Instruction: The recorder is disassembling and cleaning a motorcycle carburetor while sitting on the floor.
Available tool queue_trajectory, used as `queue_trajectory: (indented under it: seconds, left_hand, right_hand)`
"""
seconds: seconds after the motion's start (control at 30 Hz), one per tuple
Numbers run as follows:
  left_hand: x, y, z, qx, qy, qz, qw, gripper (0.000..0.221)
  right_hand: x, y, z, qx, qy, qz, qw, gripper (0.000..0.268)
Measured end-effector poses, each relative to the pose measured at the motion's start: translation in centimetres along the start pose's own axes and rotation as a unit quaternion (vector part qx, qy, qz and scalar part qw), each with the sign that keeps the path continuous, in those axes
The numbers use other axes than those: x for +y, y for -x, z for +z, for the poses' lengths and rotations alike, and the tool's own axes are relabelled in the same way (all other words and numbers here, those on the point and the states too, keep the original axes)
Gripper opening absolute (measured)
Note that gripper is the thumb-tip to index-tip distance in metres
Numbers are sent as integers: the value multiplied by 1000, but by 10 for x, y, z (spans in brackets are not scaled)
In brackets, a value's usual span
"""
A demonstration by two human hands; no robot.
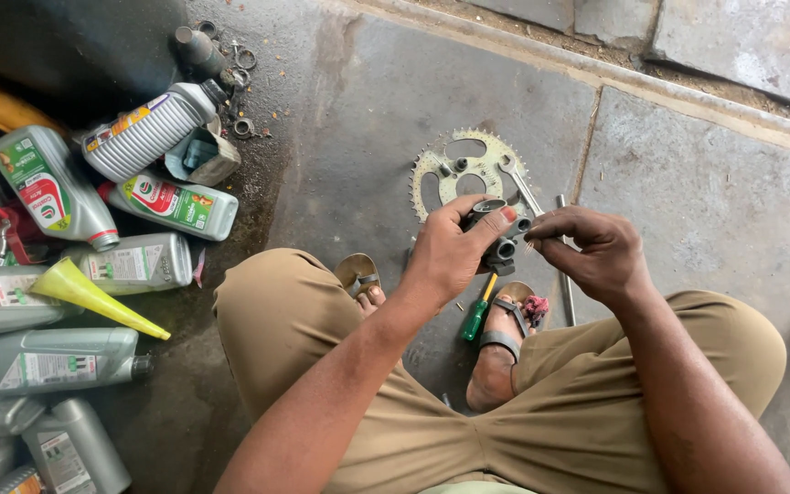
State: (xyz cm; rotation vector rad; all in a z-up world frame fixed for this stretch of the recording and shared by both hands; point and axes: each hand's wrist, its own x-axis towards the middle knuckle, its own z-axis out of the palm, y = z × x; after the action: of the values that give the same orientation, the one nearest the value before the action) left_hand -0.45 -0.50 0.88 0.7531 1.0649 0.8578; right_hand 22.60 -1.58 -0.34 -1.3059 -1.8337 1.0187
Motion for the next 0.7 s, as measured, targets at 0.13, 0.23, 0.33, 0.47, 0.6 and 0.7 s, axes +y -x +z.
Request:
queue_trajectory:
  seconds: [0.13, 0.23, 0.33, 0.47, 0.6, 0.7]
  left_hand:
    - [-4, -2, -1, -11, 23, 10, 1000, 47]
    - [-3, -2, -1, -1, 11, 5, 1000, 48]
    - [-1, -1, -2, -4, 15, -2, 1000, 49]
    - [-3, -2, -2, -4, 0, 7, 1000, 50]
    - [-4, -3, -2, -5, 10, 5, 1000, 51]
    - [-2, -3, -1, -6, -5, -3, 1000, 51]
  right_hand:
    - [-3, 0, -1, -2, -18, -1, 1000, 12]
    - [-4, 0, -2, -5, -12, -3, 1000, 12]
    - [-2, 0, -1, -5, -14, 1, 1000, 12]
    - [-4, 0, -1, -9, -27, -2, 1000, 13]
    - [-3, 0, -1, -9, -20, -4, 1000, 14]
    - [-3, 0, -2, -9, -23, -4, 1000, 13]
